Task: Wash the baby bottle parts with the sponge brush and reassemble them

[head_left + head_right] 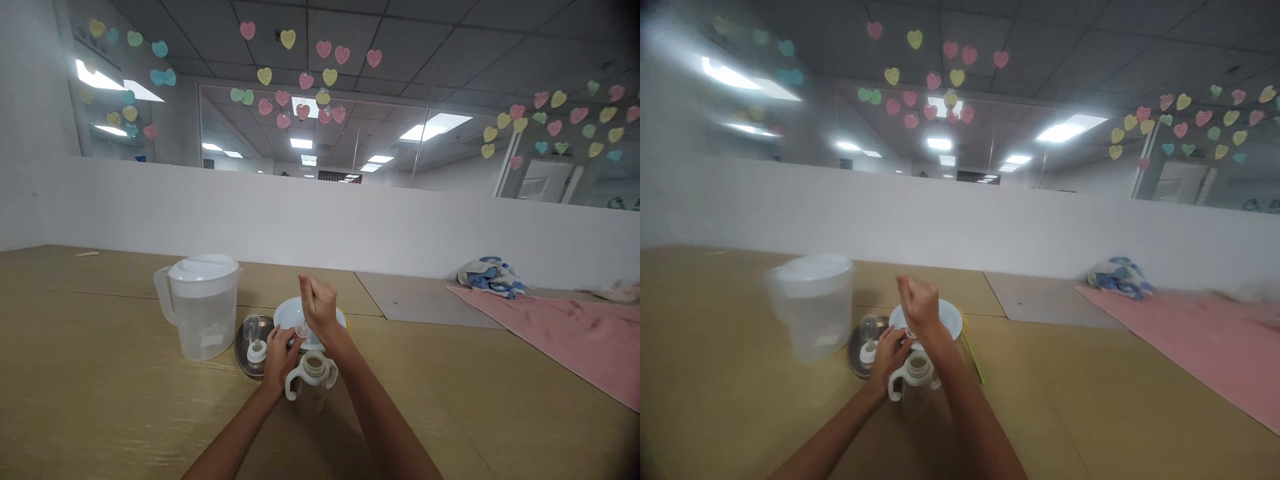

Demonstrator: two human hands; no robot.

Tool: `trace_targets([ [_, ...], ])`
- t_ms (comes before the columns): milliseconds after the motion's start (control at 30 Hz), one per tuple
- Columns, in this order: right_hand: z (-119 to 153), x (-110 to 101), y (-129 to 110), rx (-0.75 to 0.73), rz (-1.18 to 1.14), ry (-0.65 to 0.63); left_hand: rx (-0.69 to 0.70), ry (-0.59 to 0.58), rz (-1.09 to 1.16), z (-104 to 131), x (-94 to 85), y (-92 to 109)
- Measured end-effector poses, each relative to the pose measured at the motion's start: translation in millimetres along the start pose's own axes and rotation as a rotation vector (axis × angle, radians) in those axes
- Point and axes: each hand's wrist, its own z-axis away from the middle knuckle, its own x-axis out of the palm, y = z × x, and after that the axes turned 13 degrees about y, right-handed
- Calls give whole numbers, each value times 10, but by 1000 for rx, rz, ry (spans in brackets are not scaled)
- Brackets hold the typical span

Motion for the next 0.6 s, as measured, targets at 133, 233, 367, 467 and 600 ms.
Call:
trace_targets([
  [133, 31, 5, 14, -109, 4, 56, -5, -15, 1, 5, -13, 8],
  [233, 51, 4, 23, -166, 28, 116, -10, -37, 1, -2, -26, 11],
  [367, 42, -5, 40, -170, 51, 124, -15, -62, 8, -12, -41, 18],
  [467, 34, -8, 55, -156, 67, 87, -24, -66, 16, -12, -50, 28],
  [600, 64, 2, 64, -126, 91, -5, -46, -69, 35, -11, -58, 33],
])
